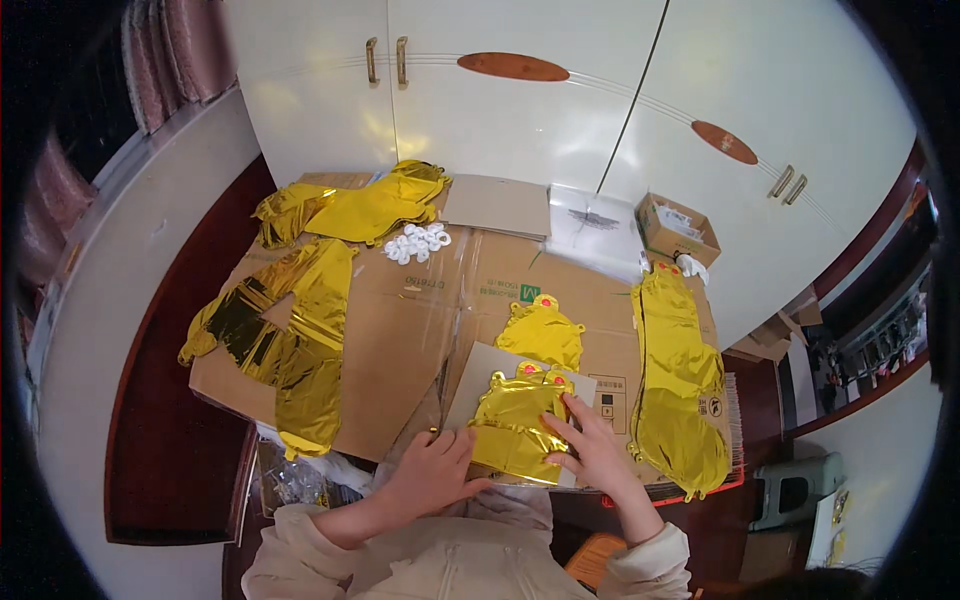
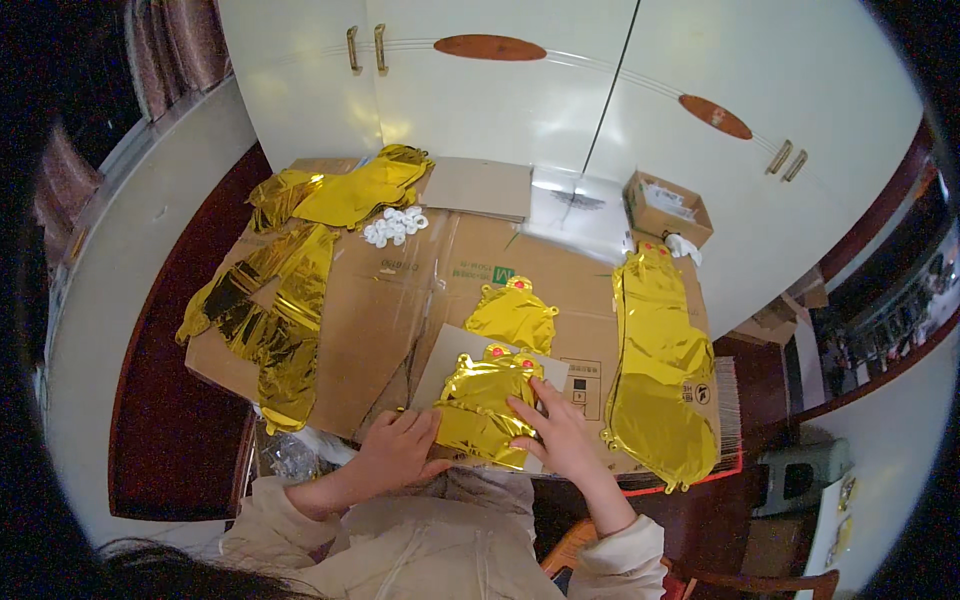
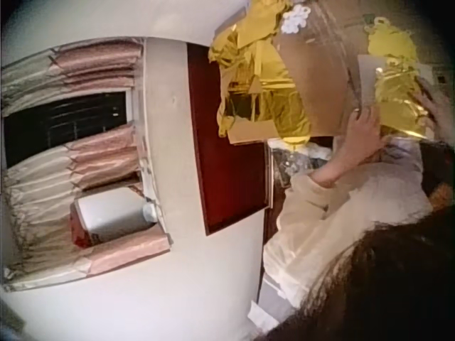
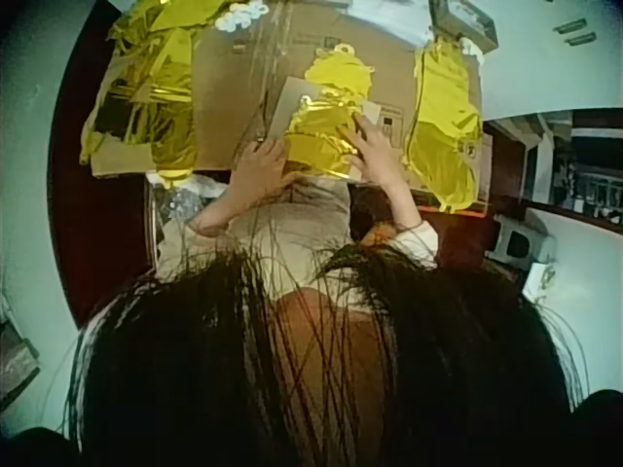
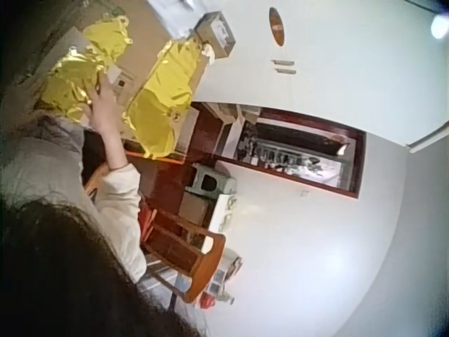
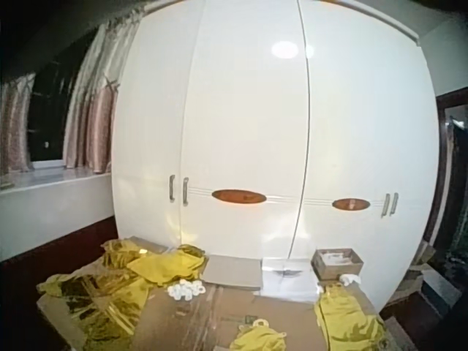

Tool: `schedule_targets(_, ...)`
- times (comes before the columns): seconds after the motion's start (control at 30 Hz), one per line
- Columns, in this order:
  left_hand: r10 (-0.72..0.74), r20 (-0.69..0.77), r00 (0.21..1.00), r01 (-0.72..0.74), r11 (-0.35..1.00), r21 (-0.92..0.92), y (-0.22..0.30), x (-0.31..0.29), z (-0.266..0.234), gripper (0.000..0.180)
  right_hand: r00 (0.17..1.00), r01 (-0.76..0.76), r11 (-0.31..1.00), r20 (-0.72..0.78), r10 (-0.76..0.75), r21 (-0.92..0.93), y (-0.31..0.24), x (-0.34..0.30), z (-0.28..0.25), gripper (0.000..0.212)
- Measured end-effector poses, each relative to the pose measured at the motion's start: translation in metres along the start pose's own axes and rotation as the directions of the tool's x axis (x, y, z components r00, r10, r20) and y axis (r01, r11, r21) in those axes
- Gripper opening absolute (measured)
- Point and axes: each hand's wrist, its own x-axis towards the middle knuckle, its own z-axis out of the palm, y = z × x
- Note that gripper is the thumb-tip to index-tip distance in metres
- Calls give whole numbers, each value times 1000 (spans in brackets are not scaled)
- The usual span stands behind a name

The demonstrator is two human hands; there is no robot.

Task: Folding gold-colored sheets and placing them into cardboard boxes or envelopes.

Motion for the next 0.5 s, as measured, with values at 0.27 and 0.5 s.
schedule_targets(0.27,-154,56,987,155,988,-17,6,15,6,79,999,-33,999,32,33,15,-2,0,-3,77)
schedule_targets(0.5,28,-11,1000,-30,962,-271,42,13,18,88,990,-107,994,92,105,26,-3,5,-7,89)
